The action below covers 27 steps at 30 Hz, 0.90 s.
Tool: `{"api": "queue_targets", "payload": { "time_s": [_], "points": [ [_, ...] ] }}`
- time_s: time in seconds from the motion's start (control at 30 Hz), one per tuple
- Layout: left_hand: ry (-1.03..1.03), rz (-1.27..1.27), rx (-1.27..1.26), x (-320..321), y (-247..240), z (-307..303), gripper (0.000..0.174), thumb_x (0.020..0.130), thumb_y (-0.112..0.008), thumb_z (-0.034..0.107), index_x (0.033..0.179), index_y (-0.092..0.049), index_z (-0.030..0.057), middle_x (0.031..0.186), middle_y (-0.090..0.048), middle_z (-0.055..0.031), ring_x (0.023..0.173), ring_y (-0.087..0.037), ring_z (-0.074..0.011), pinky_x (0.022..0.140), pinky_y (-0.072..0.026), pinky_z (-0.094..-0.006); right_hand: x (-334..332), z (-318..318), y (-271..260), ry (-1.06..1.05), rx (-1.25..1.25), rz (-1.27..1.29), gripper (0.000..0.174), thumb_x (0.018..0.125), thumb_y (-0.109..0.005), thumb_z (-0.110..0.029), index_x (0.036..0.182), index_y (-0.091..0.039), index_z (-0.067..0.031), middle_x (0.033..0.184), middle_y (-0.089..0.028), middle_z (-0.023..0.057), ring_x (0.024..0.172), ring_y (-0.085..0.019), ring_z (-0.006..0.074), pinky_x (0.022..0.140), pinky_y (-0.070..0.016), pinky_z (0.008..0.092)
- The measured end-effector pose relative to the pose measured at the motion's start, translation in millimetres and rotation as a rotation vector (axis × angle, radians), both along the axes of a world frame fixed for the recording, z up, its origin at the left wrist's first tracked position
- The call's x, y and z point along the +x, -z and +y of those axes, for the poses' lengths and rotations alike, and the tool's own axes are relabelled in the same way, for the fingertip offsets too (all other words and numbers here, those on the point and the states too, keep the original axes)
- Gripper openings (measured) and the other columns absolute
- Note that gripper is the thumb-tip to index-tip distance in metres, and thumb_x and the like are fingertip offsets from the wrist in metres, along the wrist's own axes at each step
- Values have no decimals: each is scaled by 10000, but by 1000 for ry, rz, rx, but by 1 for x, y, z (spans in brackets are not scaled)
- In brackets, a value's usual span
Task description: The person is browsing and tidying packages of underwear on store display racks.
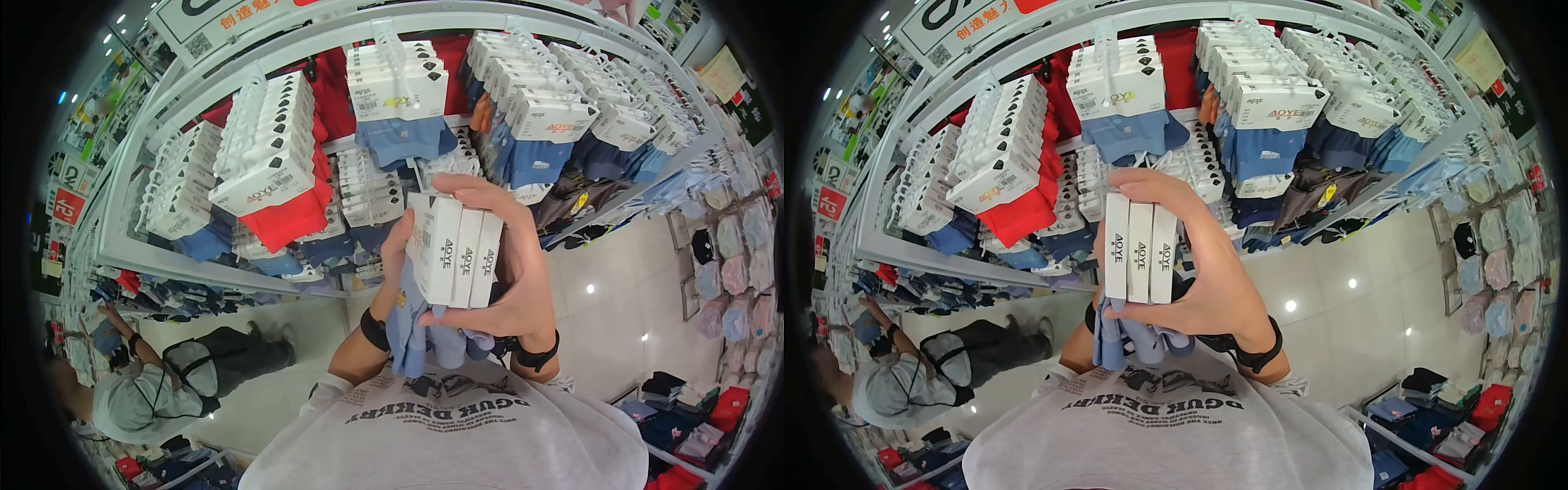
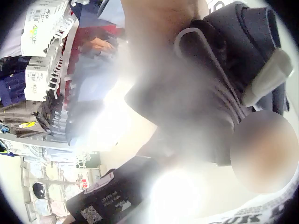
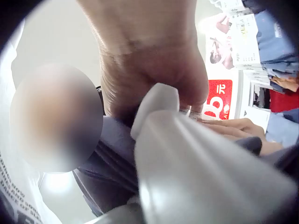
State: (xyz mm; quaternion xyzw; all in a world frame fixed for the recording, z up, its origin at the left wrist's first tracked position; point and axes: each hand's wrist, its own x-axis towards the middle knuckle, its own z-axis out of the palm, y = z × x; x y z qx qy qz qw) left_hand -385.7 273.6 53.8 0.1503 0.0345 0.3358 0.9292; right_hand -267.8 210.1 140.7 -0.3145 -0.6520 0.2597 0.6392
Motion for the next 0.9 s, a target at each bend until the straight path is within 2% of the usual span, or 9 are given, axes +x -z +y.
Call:
{"api": "queue_targets", "payload": {
  "time_s": [0.23, 0.47, 0.57, 0.63, 0.67, 0.7, 0.77, 0.8, 0.9],
  "points": [
    [-13, -23, 97, -5, 17, 1, 666, 979, -434, 522, 1384, -460, -6, 1259, -615, -197, 1075, -672, -291, 896, -581, -384, -4, -7, -4, 53, -75, -78, 873, 585, -905, -42, 1334, -457, -29, 1286, -607, 163, 1156, -609, 268, 986, -463, 384],
    [-7, -103, 169, -9, 21, 2, 659, 979, -448, 511, 1366, -476, -22, 1247, -625, -209, 1062, -680, -291, 895, -580, -380, -5, -1, -4, -10, 48, -23, 890, 567, -893, -24, 1343, -457, -9, 1211, -628, 152, 1022, -658, 221, 900, -508, 361],
    [-26, -112, 194, -7, 20, 3, 656, 980, -454, 506, 1358, -483, -29, 1242, -629, -214, 1057, -683, -290, 895, -580, -379, 6, -1, -2, -8, 16, -90, 1004, 518, -930, -60, 1375, -410, 8, 1264, -588, 200, 1113, -612, 252, 952, -476, 382],
    [-93, -14, 170, -9, 10, 2, 629, 987, -445, 502, 1345, -499, -12, 1222, -641, -197, 1034, -689, -280, 859, -588, -375, 11, 2, 3, -10, 34, -121, 1176, 443, -979, -109, 1415, -332, 33, 1336, -535, 276, 1210, -559, 306, 1008, -439, 413],
    [-131, 58, 145, -10, 3, 0, 603, 994, -434, 499, 1335, -513, 8, 1204, -650, -177, 1013, -694, -269, 823, -597, -372, 17, 3, 5, -12, 33, -174, 1281, 442, -988, -138, 1480, -257, 35, 1424, -449, 303, 1306, -482, 331, 1059, -396, 431],
    [-171, 130, 118, -12, -5, -2, 579, 1000, -423, 496, 1324, -527, 27, 1186, -660, -158, 992, -699, -259, 788, -606, -369, 15, 2, 6, -36, 12, -44, 1254, 470, -977, -119, 1489, -261, 31, 1442, -433, 280, 1328, -459, 319, 1085, -357, 425],
    [-210, 210, 165, -21, -12, 4, 569, 995, -462, 448, 1328, -516, -11, 1208, -650, -183, 992, -697, -258, 815, -585, -349, 11, 0, 9, -85, -31, 217, 1200, 528, -955, -81, 1507, -268, 22, 1477, -400, 235, 1371, -412, 294, 1137, -281, 412],
    [-259, 274, 218, -26, -15, 7, 572, 986, -491, 431, 1326, -513, -30, 1194, -655, -188, 986, -697, -250, 830, -572, -332, 16, 1, 13, -125, -91, 263, 1254, 555, -957, -105, 1537, -189, 29, 1515, -349, 226, 1415, -353, 295, 1149, -261, 403],
    [-407, 401, 323, -31, -35, 5, 491, 949, -618, 316, 1273, -542, -46, 1127, -669, -163, 936, -684, -190, 832, -539, -296, 21, -10, 12, -120, -517, 596, 1218, 591, -947, -117, 1536, -193, 32, 1520, -341, 205, 1422, -338, 280, 1154, -249, 377]
  ]
}}
